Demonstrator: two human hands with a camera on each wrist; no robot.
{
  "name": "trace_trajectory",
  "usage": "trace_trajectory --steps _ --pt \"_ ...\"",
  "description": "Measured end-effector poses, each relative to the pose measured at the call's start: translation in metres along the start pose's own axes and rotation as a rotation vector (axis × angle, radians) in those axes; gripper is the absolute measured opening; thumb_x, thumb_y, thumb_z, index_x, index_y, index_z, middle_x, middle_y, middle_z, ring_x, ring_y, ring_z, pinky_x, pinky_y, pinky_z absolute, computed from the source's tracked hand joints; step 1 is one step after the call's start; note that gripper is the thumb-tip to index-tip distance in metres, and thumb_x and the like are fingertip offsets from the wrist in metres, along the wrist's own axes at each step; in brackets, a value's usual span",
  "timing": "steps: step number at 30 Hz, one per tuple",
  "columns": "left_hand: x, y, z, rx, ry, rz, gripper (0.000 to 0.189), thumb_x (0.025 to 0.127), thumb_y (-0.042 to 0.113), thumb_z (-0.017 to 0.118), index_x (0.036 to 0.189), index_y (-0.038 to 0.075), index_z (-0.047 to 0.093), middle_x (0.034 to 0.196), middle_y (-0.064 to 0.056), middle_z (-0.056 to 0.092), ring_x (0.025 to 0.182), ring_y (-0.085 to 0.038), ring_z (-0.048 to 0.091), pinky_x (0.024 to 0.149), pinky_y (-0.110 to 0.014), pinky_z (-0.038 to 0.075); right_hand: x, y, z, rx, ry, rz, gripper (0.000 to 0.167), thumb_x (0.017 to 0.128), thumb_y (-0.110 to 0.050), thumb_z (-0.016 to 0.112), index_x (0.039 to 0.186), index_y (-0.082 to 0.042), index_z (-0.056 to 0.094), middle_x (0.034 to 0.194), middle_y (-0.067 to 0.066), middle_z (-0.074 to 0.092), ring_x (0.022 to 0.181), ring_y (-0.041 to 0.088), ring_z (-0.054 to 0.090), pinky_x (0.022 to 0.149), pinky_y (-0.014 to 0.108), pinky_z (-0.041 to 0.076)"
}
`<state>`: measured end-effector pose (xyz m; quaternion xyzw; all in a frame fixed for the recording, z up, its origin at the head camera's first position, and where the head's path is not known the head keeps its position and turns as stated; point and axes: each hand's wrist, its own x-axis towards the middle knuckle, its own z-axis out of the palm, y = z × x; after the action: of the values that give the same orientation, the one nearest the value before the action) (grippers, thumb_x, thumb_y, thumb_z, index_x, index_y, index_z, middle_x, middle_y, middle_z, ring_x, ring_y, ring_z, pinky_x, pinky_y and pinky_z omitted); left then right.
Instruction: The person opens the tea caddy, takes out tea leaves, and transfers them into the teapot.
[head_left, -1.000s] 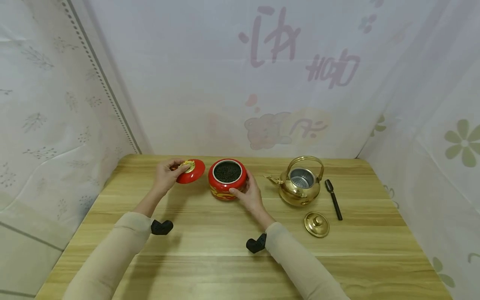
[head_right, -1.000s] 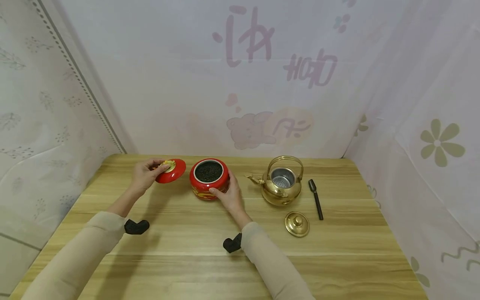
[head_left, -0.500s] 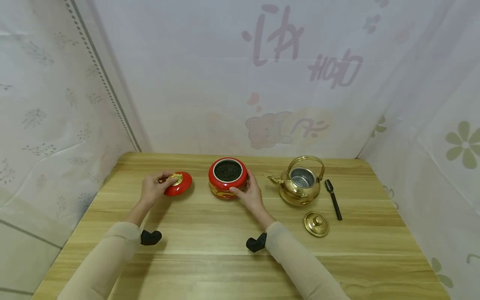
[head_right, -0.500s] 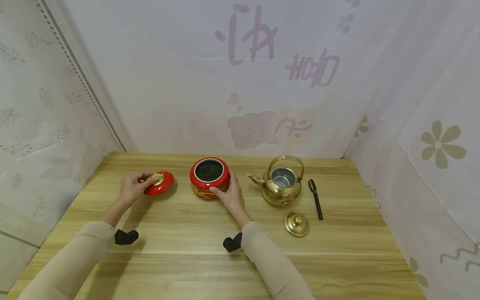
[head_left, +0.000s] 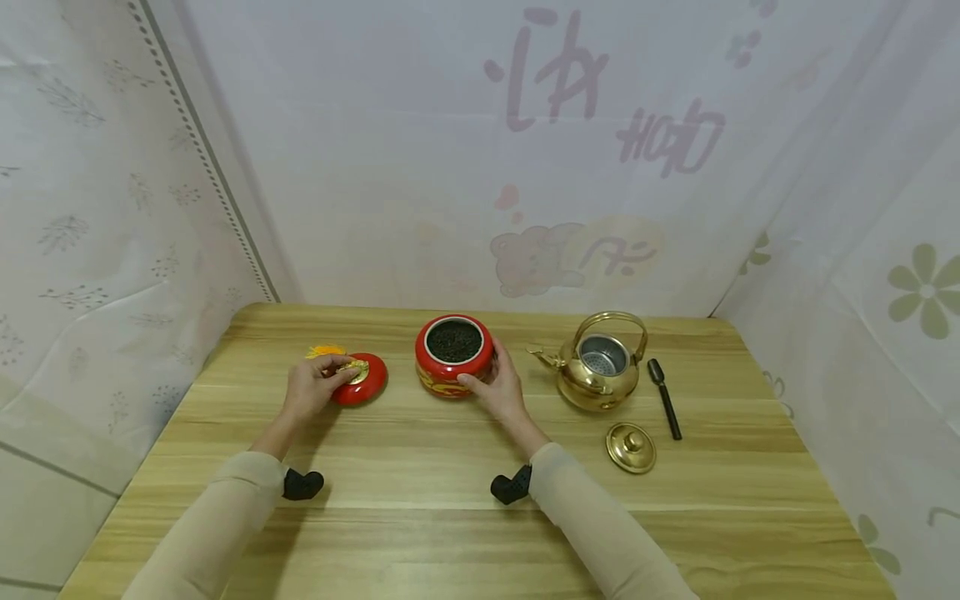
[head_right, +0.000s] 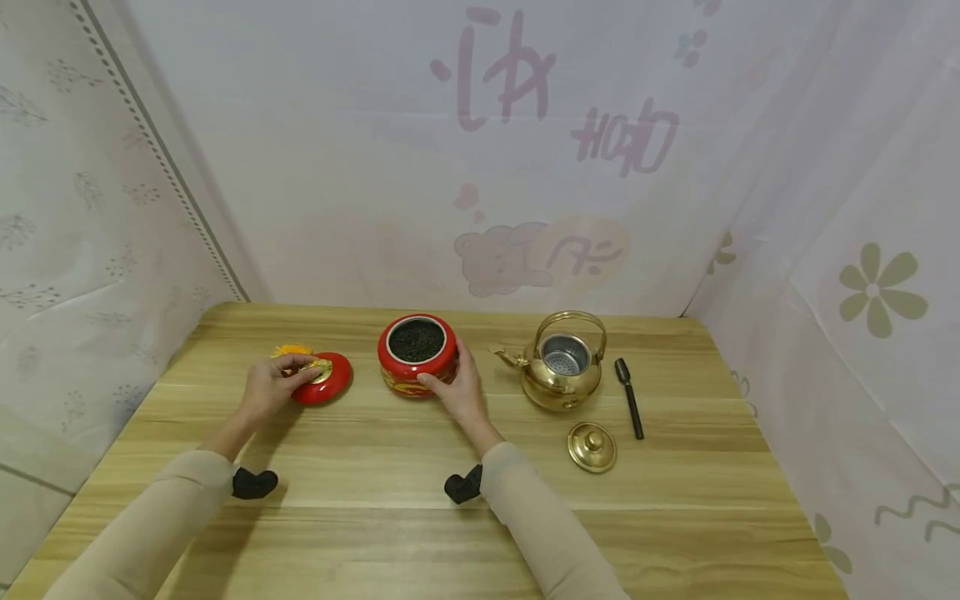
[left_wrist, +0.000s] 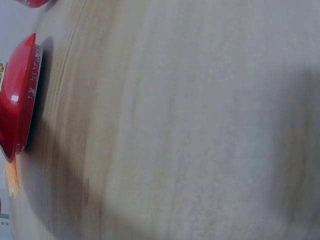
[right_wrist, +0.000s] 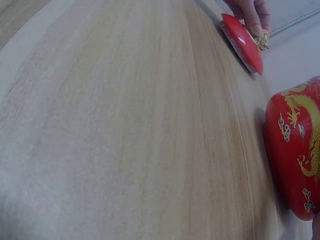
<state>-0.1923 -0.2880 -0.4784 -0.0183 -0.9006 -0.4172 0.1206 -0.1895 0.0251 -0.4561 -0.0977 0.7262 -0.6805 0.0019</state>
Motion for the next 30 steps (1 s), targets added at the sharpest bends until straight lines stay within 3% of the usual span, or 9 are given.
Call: trace_trajectory --steps 4,15,25,30 --pt "0.000 -0.001 0.002 0.024 -0.001 0.009 0.022 0.084 0.017 0.072 0.097 0.000 0.072 0.096 -0.017 0.070 0.080 -0.014 0.053 0.064 -0.008 0.041 0.000 0.000 0.000 0.004 -0.001 -0.004 0.084 0.082 -0.001 0.071 0.147 0.006 0.018 0.151 0.023 0.026 0.141 0.031 0.024 0.115 0.041 0.024" --pt "-0.002 -0.001 0.003 0.042 0.023 0.031 0.020 0.081 0.015 0.074 0.096 0.001 0.072 0.089 -0.016 0.070 0.073 -0.007 0.051 0.061 -0.010 0.040 -0.001 -0.004 0.000 -0.012 0.001 -0.014 0.082 0.081 0.001 0.070 0.146 0.007 0.020 0.150 0.023 0.028 0.140 0.031 0.026 0.114 0.039 0.026" --pt "-0.002 0.012 -0.003 0.046 -0.003 -0.003 0.033 0.082 0.019 0.074 0.108 -0.001 0.068 0.100 -0.018 0.069 0.087 -0.023 0.058 0.064 -0.008 0.040 -0.001 -0.005 0.000 -0.011 0.003 -0.007 0.084 0.081 0.001 0.071 0.146 0.006 0.019 0.150 0.023 0.028 0.140 0.031 0.027 0.114 0.040 0.027" --pt "0.000 0.028 -0.001 -0.048 -0.012 -0.034 0.043 0.083 0.020 0.073 0.118 -0.002 0.062 0.109 -0.023 0.064 0.098 -0.032 0.057 0.067 -0.003 0.039 -0.001 -0.004 0.000 -0.013 0.002 -0.008 0.083 0.081 0.001 0.071 0.145 0.009 0.019 0.150 0.024 0.028 0.140 0.032 0.026 0.114 0.041 0.026"
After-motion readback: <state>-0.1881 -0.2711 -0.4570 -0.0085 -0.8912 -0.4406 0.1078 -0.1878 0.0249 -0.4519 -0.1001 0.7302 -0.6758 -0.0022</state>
